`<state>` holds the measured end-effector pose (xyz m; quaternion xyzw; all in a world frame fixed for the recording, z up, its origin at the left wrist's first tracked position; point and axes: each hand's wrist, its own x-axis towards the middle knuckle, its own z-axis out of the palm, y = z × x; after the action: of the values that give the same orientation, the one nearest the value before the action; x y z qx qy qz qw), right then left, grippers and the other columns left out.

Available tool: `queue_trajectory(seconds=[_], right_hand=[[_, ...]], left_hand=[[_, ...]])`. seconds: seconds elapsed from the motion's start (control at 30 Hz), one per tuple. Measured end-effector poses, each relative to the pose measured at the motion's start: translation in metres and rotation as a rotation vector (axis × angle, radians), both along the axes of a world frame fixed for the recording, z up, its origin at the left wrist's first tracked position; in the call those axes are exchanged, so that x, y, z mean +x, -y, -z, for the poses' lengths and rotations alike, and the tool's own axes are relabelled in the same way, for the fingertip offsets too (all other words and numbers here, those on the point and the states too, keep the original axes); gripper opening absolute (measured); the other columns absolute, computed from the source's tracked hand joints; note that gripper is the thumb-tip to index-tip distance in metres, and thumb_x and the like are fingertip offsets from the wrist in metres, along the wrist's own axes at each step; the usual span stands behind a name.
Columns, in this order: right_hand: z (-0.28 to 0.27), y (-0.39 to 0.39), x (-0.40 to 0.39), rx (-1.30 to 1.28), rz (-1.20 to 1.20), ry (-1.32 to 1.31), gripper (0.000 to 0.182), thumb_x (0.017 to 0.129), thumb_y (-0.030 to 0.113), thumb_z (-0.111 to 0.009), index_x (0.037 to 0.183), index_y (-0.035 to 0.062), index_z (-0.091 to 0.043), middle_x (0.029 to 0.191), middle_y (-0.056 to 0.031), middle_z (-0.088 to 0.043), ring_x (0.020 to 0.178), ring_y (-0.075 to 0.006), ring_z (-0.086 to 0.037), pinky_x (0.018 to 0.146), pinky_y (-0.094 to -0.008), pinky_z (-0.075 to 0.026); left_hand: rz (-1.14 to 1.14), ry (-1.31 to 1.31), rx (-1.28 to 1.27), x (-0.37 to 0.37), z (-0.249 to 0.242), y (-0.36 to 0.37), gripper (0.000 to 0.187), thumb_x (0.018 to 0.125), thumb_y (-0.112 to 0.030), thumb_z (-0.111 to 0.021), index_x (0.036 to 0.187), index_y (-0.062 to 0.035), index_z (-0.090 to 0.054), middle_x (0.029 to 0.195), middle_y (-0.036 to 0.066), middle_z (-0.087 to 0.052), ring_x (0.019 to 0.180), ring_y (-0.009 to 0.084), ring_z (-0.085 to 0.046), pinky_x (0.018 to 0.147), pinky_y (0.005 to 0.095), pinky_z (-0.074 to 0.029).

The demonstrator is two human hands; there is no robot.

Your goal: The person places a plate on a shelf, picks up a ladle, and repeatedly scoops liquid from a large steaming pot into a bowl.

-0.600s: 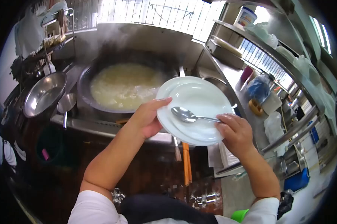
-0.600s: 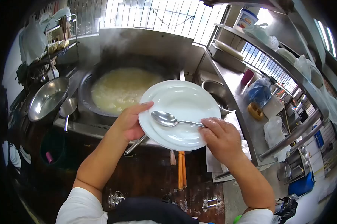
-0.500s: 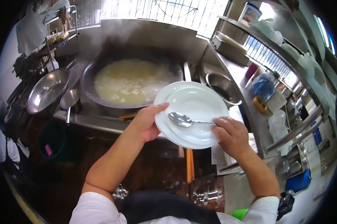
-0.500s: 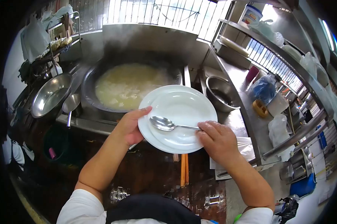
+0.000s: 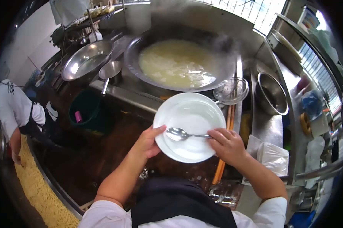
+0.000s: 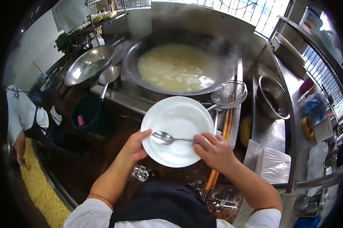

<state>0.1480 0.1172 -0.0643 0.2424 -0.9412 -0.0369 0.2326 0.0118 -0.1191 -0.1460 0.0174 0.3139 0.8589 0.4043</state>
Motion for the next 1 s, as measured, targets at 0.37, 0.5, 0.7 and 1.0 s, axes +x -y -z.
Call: queue_trajectory(seconds=[0.37,0.5,0.7,1.0], right_hand=[[0.028,0.132,-0.118,-0.026,0.043,0.38,0.043,0.069,0.031,-0.067,0.106,0.0099,-0.059,0.119,-0.0085,-0.053,0.109,-0.0259,-0.053,0.085,-0.0417,-0.045],[0.022,0.175,-0.147,-0.142,0.082,0.455,0.042,0.074,0.039,-0.066,0.103,0.0087,-0.061,0.116,-0.0104,-0.053,0.108,-0.0261,-0.052,0.088,-0.0418,-0.043],[0.032,0.192,-0.194,-0.325,0.268,0.475,0.039,0.071,0.032,-0.072,0.1,0.0084,-0.061,0.114,-0.012,-0.053,0.106,-0.0284,-0.052,0.085,-0.041,-0.045],[0.039,0.18,-0.256,-0.322,0.335,0.577,0.061,0.063,0.037,-0.076,0.112,0.0076,-0.056,0.108,-0.0115,-0.051,0.101,-0.0301,-0.051,0.085,-0.0415,-0.042]], left_hand=[[-0.057,0.049,0.044,-0.105,0.048,0.131,0.048,0.084,-0.014,-0.059,0.126,0.0037,-0.041,0.116,0.019,-0.055,0.106,0.0293,-0.056,0.094,0.0423,-0.044],[-0.055,0.096,-0.023,-0.134,0.054,0.169,0.05,0.083,-0.011,-0.06,0.127,0.0029,-0.039,0.116,0.019,-0.055,0.106,0.029,-0.056,0.092,0.0421,-0.045],[-0.097,0.122,-0.039,-0.149,0.057,0.191,0.051,0.082,-0.012,-0.062,0.126,0.0018,-0.04,0.114,0.017,-0.056,0.104,0.0277,-0.057,0.091,0.0409,-0.046],[-0.14,0.098,-0.129,-0.169,0.067,0.187,0.052,0.081,-0.011,-0.063,0.126,0.0014,-0.041,0.116,0.017,-0.055,0.105,0.0263,-0.056,0.091,0.0402,-0.045]])
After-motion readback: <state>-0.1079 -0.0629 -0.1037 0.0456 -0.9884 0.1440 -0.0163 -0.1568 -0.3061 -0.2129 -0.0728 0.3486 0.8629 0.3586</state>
